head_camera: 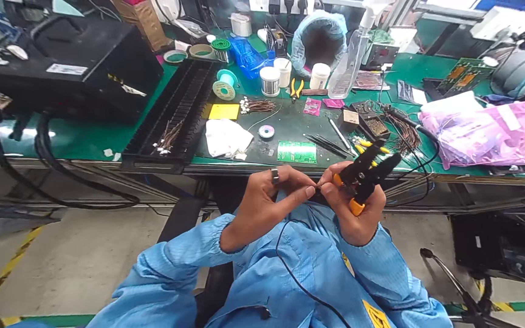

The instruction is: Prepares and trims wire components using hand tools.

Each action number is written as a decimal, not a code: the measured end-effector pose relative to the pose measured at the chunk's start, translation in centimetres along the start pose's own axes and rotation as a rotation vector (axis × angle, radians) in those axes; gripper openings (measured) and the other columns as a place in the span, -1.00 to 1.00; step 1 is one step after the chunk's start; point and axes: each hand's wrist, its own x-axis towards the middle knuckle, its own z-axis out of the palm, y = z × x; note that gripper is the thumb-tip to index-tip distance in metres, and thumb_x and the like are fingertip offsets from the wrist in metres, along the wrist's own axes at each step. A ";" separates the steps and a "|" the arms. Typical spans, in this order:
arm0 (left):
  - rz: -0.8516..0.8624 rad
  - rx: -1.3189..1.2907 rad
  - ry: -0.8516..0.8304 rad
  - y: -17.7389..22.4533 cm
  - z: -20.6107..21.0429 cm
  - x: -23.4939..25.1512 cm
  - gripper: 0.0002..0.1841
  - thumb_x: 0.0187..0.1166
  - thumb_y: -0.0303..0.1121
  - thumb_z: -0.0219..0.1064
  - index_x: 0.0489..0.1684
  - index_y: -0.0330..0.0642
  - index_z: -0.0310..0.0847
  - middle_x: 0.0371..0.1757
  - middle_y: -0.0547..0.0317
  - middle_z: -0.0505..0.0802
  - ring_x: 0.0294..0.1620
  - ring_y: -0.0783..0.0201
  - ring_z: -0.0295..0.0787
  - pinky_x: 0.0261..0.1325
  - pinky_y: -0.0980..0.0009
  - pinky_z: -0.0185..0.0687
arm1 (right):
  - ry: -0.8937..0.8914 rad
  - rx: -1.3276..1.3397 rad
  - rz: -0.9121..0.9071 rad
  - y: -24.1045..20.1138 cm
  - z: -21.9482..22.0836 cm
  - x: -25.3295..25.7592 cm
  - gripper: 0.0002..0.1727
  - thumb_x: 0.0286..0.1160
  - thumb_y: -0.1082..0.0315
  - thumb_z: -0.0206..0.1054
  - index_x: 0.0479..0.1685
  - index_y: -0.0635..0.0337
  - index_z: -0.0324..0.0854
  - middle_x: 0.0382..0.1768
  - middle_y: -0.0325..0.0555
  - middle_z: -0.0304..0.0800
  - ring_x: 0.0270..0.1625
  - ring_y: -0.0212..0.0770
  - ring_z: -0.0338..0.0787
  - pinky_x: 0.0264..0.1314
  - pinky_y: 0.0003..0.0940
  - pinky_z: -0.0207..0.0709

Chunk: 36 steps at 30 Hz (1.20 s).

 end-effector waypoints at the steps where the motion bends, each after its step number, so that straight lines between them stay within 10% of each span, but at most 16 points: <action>1: 0.074 0.076 0.039 0.3 -0.2 0.0 -0.90 0.56 -0.53 0.42 -0.11 -0.38 0.77 -0.18 0.19 0.89 -0.21 0.46 0.81 -0.07 0.51 0.80 | -0.038 0.001 0.031 -0.1 0.1 0.0 -0.67 0.56 0.44 0.38 0.20 0.42 0.50 -0.09 -0.07 0.83 -0.05 -0.26 0.84 0.03 -0.32 0.79; 8: 0.325 0.213 0.229 1.8 -1.0 -0.5 -0.92 0.48 -0.55 0.49 -0.21 -0.29 0.72 -0.04 0.08 0.89 -0.15 0.41 0.84 -0.17 0.58 0.79 | -0.260 0.084 0.153 -0.1 2.4 -1.7 -0.59 0.71 0.34 0.27 0.37 0.45 0.47 -0.11 -0.24 0.79 -0.06 -0.51 0.76 0.07 -0.53 0.72; 36: 0.346 0.332 0.383 1.5 -1.0 -1.5 -0.87 0.37 -0.59 0.54 -0.25 -0.30 0.72 -0.11 0.10 0.89 -0.23 0.42 0.81 -0.27 0.59 0.75 | -0.312 -0.018 0.067 1.1 3.1 -1.5 -0.64 0.68 0.40 0.26 0.29 0.51 0.58 -0.07 -0.07 0.83 -0.14 -0.55 0.75 -0.05 -0.62 0.70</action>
